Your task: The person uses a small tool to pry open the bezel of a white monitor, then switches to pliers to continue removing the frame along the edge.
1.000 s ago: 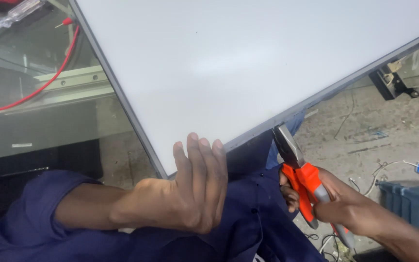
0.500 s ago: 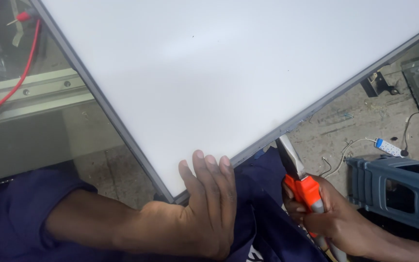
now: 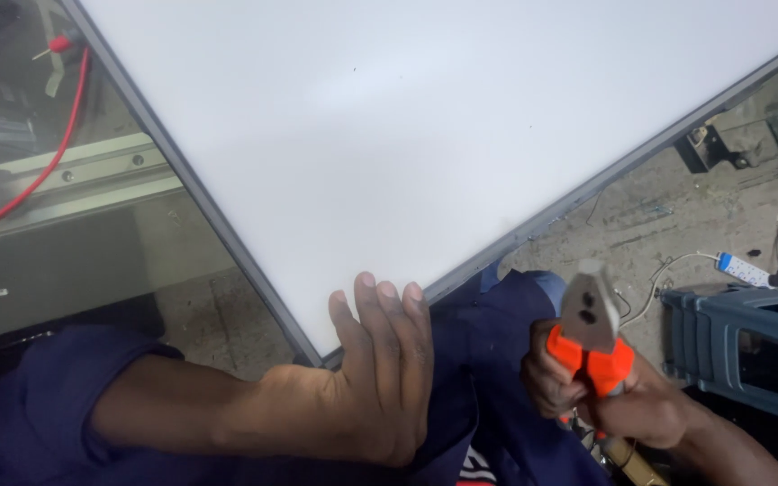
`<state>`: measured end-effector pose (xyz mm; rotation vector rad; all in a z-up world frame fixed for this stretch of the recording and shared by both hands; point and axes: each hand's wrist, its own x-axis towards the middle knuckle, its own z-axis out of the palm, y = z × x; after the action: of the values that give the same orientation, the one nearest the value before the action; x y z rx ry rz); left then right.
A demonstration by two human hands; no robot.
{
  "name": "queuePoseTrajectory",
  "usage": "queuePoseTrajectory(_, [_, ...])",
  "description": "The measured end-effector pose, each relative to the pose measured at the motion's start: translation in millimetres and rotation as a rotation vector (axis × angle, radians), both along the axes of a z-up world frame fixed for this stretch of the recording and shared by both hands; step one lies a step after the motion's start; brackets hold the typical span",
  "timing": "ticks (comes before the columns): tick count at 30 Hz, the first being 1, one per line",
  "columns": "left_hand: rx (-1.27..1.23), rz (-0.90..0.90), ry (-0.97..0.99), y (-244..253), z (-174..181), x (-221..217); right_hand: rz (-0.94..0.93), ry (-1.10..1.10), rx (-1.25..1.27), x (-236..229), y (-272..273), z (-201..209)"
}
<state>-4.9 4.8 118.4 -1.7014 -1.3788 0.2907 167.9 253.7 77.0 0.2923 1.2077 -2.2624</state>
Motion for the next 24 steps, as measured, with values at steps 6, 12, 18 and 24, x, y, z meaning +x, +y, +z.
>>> queuePoseTrajectory(6, [-0.011, 0.027, 0.022, 3, 6, 3, -0.107, 0.042, -0.018, 1, 7, -27])
queuePoseTrajectory(12, [0.035, 0.033, 0.071, 12, 7, 6, -0.166, -0.047, 0.018, 3, 13, -59])
queuePoseTrajectory(18, [0.044, 0.067, 0.089, 17, 11, 11, -0.095, 0.019, 0.072, 7, 20, -56])
queuePoseTrajectory(24, [-0.015, 0.087, 0.113, 18, 11, 15, -0.062, 0.083, 0.583, 4, 37, -50])
